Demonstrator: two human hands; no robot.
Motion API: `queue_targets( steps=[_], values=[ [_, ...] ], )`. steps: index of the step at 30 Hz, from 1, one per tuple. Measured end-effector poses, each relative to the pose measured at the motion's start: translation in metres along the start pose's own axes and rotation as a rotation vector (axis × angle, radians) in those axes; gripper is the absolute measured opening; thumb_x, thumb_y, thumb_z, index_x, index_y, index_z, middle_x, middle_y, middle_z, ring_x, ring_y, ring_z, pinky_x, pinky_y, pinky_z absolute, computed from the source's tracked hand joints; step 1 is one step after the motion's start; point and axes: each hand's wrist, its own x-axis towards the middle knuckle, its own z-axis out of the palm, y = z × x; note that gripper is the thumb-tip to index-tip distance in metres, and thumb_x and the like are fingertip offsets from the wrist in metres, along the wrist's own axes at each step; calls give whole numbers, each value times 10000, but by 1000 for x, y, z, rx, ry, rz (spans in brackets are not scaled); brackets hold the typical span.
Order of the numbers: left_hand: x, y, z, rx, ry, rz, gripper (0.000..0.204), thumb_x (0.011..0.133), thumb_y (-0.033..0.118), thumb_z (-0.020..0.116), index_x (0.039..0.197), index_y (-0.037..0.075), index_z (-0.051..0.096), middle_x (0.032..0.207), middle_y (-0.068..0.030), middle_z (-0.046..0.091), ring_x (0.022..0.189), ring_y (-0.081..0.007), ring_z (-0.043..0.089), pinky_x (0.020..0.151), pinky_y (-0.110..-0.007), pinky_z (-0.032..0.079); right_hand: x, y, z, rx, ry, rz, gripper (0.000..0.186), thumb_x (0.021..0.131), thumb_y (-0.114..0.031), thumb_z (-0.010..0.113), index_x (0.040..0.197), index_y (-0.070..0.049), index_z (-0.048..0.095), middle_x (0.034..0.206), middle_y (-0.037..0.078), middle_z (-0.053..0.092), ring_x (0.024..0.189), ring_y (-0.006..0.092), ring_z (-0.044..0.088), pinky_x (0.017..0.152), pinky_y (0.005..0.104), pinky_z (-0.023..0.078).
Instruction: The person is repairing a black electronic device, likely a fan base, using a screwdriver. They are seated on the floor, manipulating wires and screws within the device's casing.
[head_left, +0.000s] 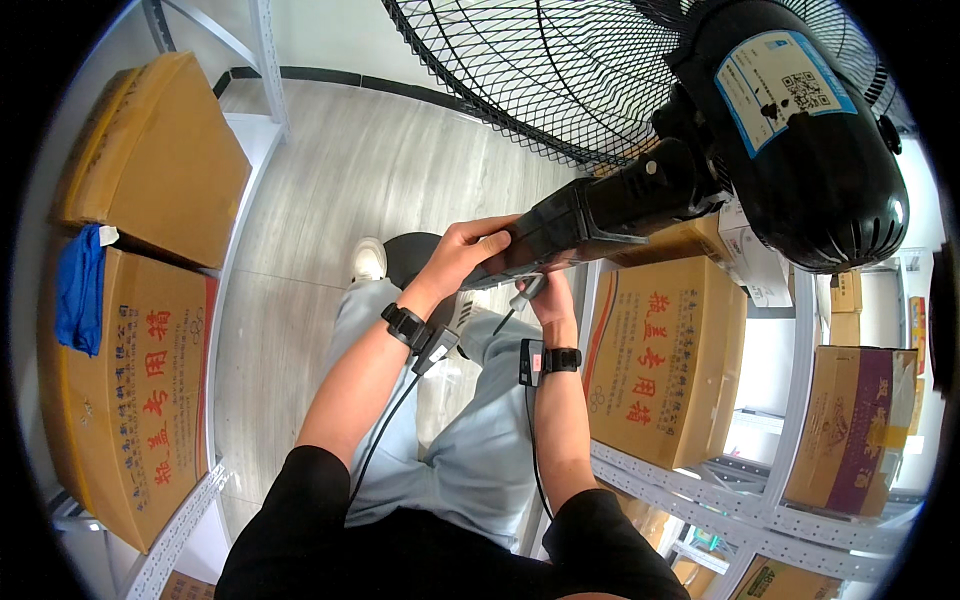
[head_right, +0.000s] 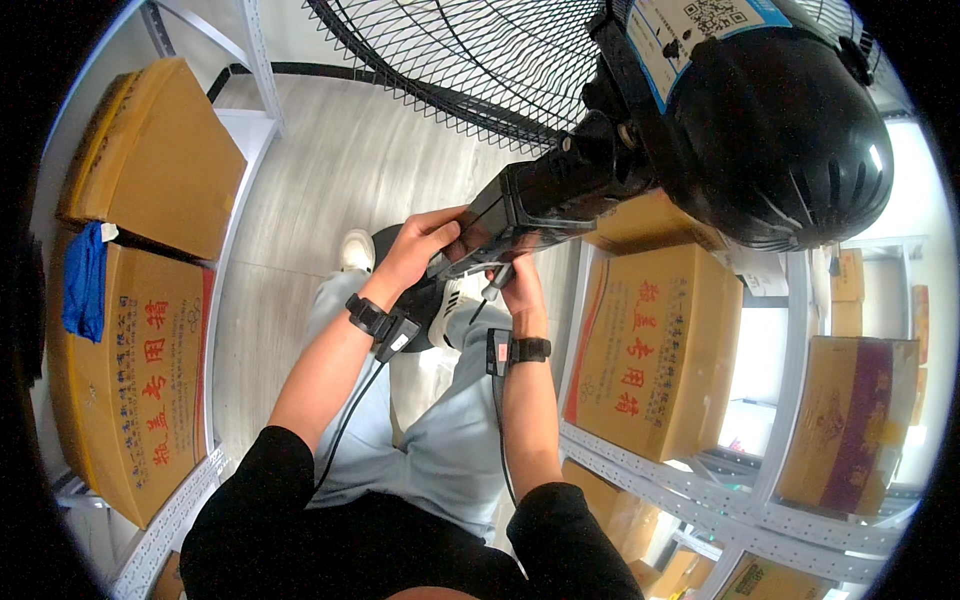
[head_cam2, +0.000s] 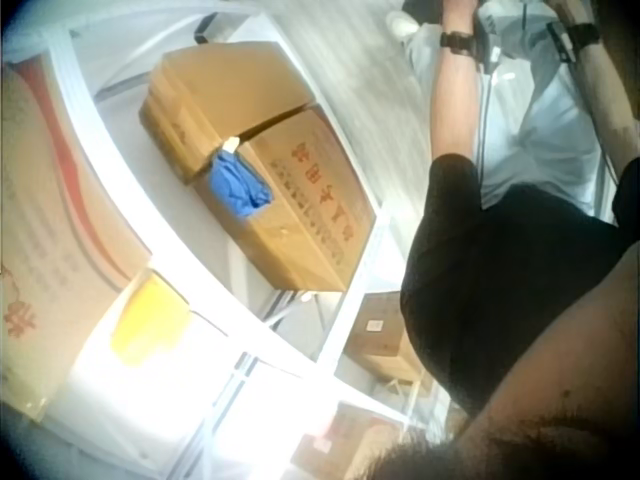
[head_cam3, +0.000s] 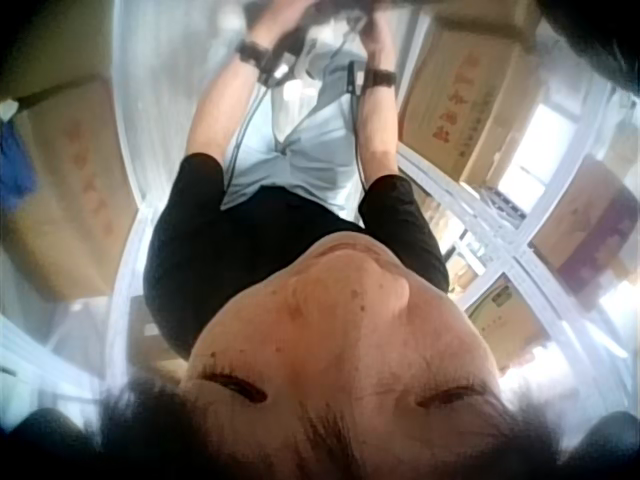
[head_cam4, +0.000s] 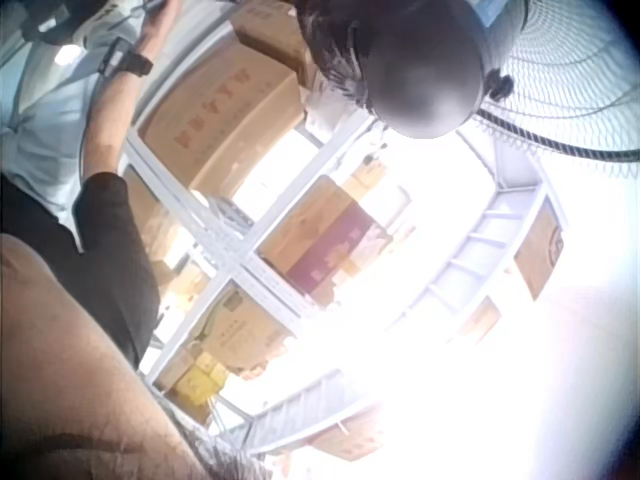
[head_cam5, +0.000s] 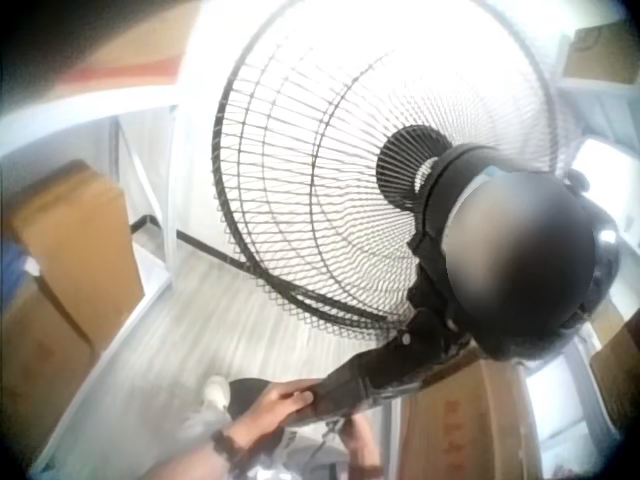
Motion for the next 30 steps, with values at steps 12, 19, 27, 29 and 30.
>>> queue_targets(
  steps=[12,19,27,29,30],
  values=[
    [0,-1,1,73,-30,12,442,960,270,537,1296,-17,524,988,1,635,774,-64,517,665,-224,422,-2,0,-1,-22,-46,-50,254,958,-244,492,1135,-61,498,970,70,591,752,166,572,616,289,494],
    [-3,0,2,-24,-60,69,483,1012,348,404,1321,-11,500,1120,-45,607,984,-108,536,881,-260,417,-1,1,-3,-8,-107,-101,339,957,-354,524,1144,-73,487,996,68,591,761,170,584,619,290,507],
    [9,-41,-30,174,344,-383,490,1005,375,391,1231,-32,545,1198,-89,585,1066,-156,542,938,-281,409,4,2,-10,-15,-58,-67,399,923,-439,555,1104,-86,514,993,45,586,782,172,576,612,297,487],
    [4,-49,-33,191,265,-474,496,1000,372,384,1169,-45,592,1117,-105,620,976,-173,555,882,-305,416,1,2,-6,-16,-34,-58,392,921,-439,557,1093,-89,520,985,50,591,773,174,575,611,301,484],
    [4,-50,-33,196,222,-514,503,997,370,381,1137,-52,616,1077,-112,638,932,-182,561,854,-317,419,2,0,-6,-16,-46,-62,392,920,-439,558,1093,-90,522,981,51,593,770,175,575,612,303,485]
  ],
)
